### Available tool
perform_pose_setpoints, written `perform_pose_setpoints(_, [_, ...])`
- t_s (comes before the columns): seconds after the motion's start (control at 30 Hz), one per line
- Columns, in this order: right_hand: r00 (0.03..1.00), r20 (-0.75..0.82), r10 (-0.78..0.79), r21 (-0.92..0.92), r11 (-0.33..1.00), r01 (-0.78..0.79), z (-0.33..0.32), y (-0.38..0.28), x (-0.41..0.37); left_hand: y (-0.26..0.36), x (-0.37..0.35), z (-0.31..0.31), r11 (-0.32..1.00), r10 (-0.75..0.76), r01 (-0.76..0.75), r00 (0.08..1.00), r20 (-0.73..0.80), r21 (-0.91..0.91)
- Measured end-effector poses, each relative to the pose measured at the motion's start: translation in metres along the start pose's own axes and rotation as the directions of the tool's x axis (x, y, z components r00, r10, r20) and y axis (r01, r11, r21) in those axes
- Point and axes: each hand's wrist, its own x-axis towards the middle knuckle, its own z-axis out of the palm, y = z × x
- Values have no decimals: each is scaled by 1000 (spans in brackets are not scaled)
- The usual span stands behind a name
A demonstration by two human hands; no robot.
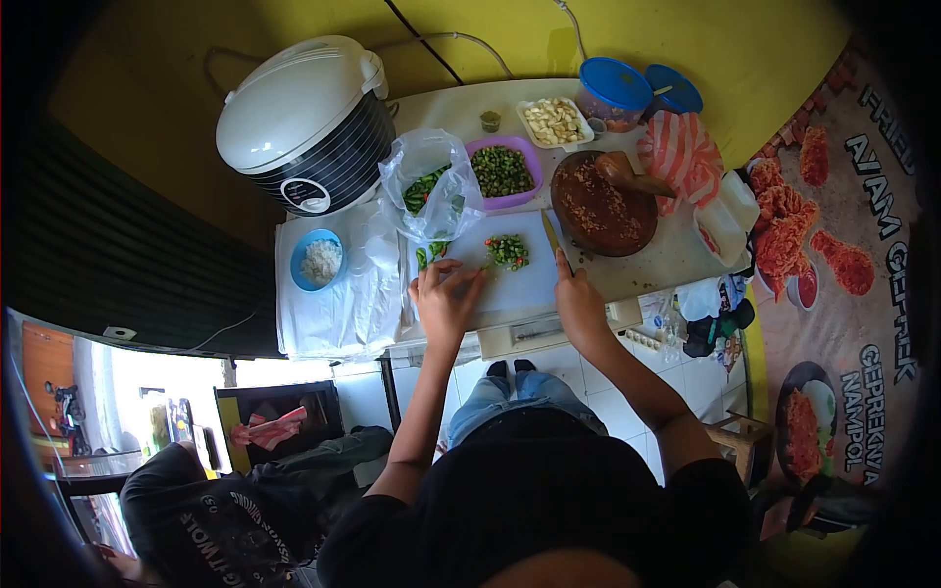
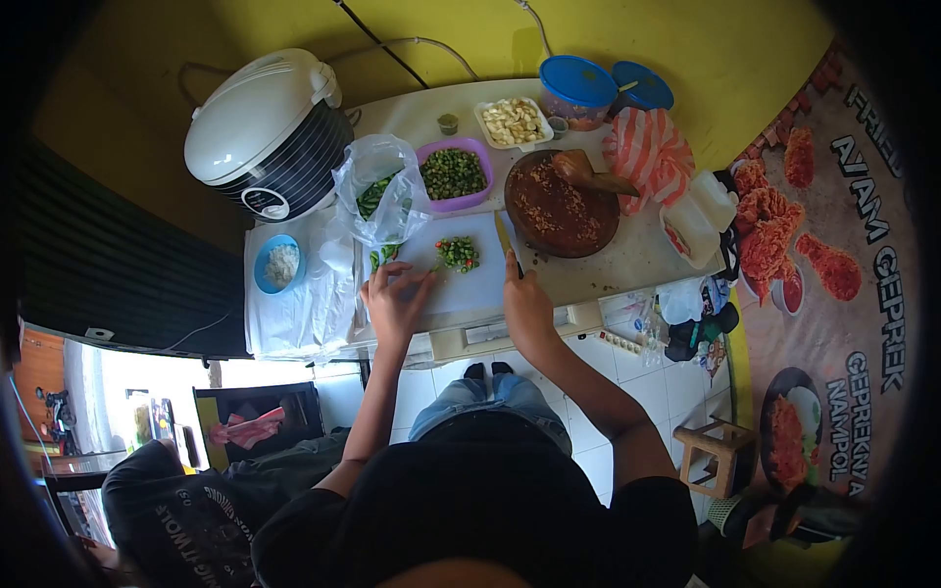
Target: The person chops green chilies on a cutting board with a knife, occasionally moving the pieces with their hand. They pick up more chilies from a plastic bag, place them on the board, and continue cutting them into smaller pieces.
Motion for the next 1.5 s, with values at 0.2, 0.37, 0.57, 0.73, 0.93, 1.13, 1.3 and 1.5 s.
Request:
perform_pose_setpoints(0.2, [998,8,-67,229,971,63,-36,14,-4,-1,-1,1,1000,-8,8,1000,5,-7])
perform_pose_setpoints(0.37, [977,-171,-129,316,932,178,-10,20,27,-3,-1,2,1000,3,-3,1000,0,-9])
perform_pose_setpoints(0.57, [992,-118,-54,72,995,63,4,-2,55,0,-1,0,1000,-2,2,1000,4,-14])
perform_pose_setpoints(0.73, [997,-68,-25,-58,998,21,2,-12,53,0,-1,1,1000,-4,4,1000,3,-1])
perform_pose_setpoints(0.93, [999,-16,29,15,999,-28,-2,-14,29,-1,0,1,1000,5,-5,1000,8,7])
perform_pose_setpoints(1.13, [1000,-6,-24,66,998,24,8,5,-7,-1,0,0,1000,7,-7,1000,11,2])
perform_pose_setpoints(1.3, [992,-58,-110,185,975,119,-18,19,-17,1,0,0,1000,9,-9,1000,0,-15])
perform_pose_setpoints(1.5, [993,-44,-113,484,867,120,-43,8,-1,-1,-1,0,1000,-1,1,1000,10,-25])
